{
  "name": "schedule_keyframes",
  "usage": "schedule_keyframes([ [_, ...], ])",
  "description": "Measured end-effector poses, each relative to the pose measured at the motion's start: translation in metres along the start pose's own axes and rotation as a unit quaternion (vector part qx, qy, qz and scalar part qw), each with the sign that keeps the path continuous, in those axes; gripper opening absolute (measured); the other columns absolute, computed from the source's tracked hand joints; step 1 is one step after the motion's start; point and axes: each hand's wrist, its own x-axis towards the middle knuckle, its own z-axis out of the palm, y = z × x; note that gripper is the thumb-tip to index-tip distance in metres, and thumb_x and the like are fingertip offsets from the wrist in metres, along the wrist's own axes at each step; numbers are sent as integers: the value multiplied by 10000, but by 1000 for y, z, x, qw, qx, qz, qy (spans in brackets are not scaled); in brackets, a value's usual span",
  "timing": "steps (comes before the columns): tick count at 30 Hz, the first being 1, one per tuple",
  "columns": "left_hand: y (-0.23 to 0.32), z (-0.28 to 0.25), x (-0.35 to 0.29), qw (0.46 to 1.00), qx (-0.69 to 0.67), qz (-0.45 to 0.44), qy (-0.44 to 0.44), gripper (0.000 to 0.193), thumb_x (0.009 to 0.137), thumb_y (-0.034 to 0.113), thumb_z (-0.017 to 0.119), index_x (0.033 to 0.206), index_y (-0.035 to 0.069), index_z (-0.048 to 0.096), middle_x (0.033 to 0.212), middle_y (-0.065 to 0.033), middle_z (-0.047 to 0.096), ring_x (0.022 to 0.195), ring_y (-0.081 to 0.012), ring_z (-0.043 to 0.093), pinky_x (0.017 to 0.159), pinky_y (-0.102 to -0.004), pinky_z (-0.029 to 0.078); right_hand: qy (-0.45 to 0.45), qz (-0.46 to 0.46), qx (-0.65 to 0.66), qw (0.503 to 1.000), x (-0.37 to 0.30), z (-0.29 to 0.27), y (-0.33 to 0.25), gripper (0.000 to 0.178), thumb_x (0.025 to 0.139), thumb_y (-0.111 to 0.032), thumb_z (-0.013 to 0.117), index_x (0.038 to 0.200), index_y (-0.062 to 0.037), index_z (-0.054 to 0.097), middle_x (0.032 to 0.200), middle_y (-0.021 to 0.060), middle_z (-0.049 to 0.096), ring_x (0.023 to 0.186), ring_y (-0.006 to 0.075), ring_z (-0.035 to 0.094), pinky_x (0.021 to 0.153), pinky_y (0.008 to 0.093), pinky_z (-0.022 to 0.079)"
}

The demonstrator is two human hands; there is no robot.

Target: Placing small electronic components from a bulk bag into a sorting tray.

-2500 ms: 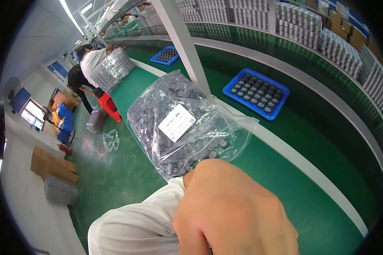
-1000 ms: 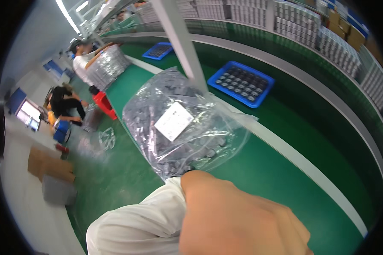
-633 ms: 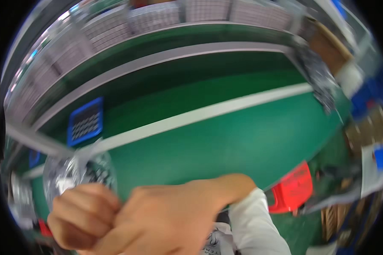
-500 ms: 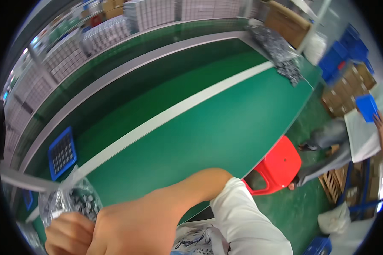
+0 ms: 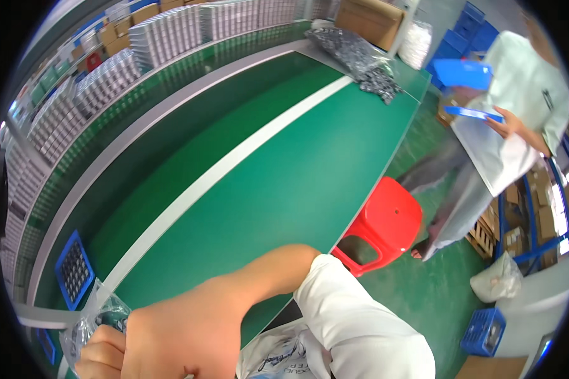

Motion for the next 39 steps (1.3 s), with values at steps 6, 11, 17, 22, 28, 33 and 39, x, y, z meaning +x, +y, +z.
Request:
schedule_keyframes([
  [6,-17,-27,26,956,43,33,-290,451,713,164,888,995,14,569,879,-118,655,706,-292,626,621,-456,505,176,-313,-97,928,-37,16,52,43,884,-18,725,853,8,712,976,182,721,827,275,693,629,356,540],
  [11,-32,-10,20,918,246,60,-306,388,822,269,782,1034,-27,649,977,-182,670,806,-362,631,725,-452,503,410,67,-395,819,-111,48,79,207,827,-93,782,996,-22,684,1241,188,661,1021,366,670,856,417,553],
  [17,-70,24,19,901,198,-2,-386,530,755,331,809,1143,4,655,1052,-154,673,970,-370,627,873,-444,497,569,324,-590,472,-194,87,99,478,761,-102,804,1207,-73,634,1489,225,443,1357,445,402,1119,514,354],
  [22,-181,74,-1,934,181,-65,-301,428,910,246,683,1230,-28,606,1270,-233,619,1216,-410,563,1045,-452,457,457,451,-504,578,-173,90,160,675,822,-312,768,1355,22,523,1515,357,317,1390,513,325,1150,549,303],
  [28,-229,61,-66,845,420,-157,-290,557,895,391,682,1290,10,588,1219,-242,644,1238,-430,539,1049,-495,421,430,375,-457,683,-127,100,162,681,853,-331,763,1408,-29,510,1540,378,270,1457,519,244,1180,539,261],
  [33,-155,13,-60,702,521,-249,-417,457,848,373,722,1156,48,630,1041,-162,682,1077,-368,595,910,-479,458,346,331,-347,806,-94,106,146,611,845,-279,766,1368,-34,566,1580,341,280,1473,447,313,1178,459,301],
  [39,-96,-47,-138,750,528,-276,-286,554,824,324,753,1320,128,602,1212,-233,631,1219,-425,540,1077,-488,402,226,174,-231,930,-84,80,141,591,791,-213,778,1326,-37,600,1573,235,388,1439,409,405,1170,469,315],
])
